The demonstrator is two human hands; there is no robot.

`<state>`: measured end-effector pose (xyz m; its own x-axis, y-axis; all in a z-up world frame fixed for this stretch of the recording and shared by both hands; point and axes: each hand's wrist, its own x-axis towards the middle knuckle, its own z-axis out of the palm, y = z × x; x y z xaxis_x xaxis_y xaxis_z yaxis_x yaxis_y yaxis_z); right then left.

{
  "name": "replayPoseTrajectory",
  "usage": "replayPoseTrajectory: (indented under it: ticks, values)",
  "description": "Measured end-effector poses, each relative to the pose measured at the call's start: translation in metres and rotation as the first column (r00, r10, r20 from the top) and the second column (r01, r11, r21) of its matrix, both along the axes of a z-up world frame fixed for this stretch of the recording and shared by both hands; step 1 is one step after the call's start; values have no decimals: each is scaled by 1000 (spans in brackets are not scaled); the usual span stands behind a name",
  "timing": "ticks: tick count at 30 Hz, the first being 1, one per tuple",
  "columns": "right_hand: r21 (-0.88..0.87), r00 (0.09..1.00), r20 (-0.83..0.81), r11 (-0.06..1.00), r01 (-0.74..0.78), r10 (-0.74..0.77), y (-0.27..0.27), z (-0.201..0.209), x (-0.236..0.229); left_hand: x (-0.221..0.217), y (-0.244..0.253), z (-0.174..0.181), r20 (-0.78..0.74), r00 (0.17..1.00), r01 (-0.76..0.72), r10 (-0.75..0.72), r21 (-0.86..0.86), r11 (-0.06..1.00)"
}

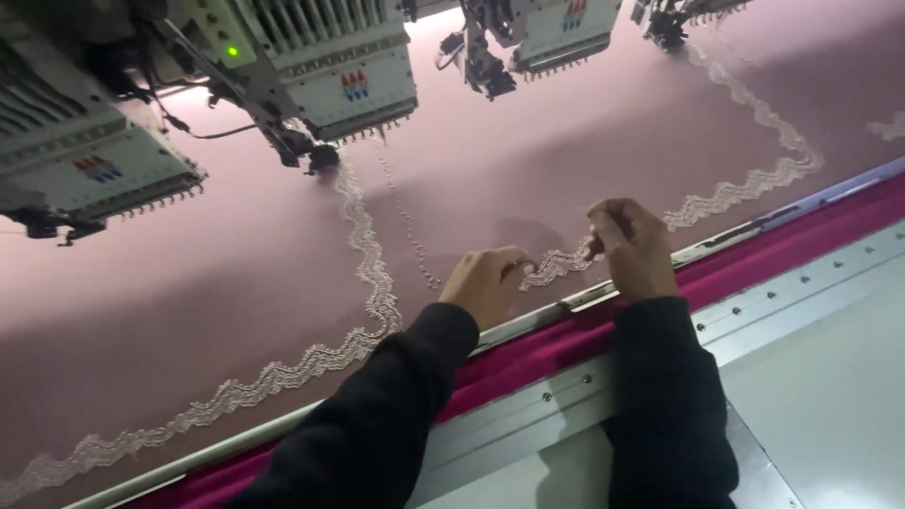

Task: The person adjusts a pink fabric under an industrial embroidery machine, then retrieves a spool of pink thread from a box on the floor. They place the spool on a thread stand and thread it through the machine's guides and tensioners before tying the thread to the needle.

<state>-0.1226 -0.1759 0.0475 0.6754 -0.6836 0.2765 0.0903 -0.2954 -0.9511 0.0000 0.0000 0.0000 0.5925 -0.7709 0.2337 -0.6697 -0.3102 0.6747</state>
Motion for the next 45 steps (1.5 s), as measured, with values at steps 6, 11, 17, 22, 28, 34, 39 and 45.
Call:
replayPoseTrajectory:
  ticks: [6, 11, 17, 22, 28, 34, 39, 45]
  values:
    - [41, 971, 85, 974, 222, -225, -28, -20, -7, 22, 15, 20, -110, 980, -162, 169, 65, 985]
    - [77, 964, 106, 968, 238, -246, -25, -16, -17, 29, 14, 15, -99, 970, -206, 222, 151, 967]
    - [-28, 973, -111, 980, 199, -201, -39, -23, -22, 9, -3, 28, -181, 964, -192, 197, 43, 980]
    - [82, 932, -316, 984, -161, 179, 17, 40, -19, 11, -21, 4, -381, 906, -209, 183, -26, 978]
    - [-105, 926, -274, 949, -298, 260, 54, 34, 18, 2, -10, 14, -764, 645, -279, -22, -262, 924]
    - [-214, 901, -403, 940, -264, 161, 24, 3, 8, 27, 31, -26, -468, 849, -278, 244, -2, 961]
    - [-765, 394, -427, 558, 323, -814, -45, -47, -33, 22, 42, -20, -411, 858, -293, 307, 99, 951]
    - [-740, 380, -454, 579, 343, -806, -84, -85, -34, 0, 12, -11, -477, 852, -211, 215, 63, 975]
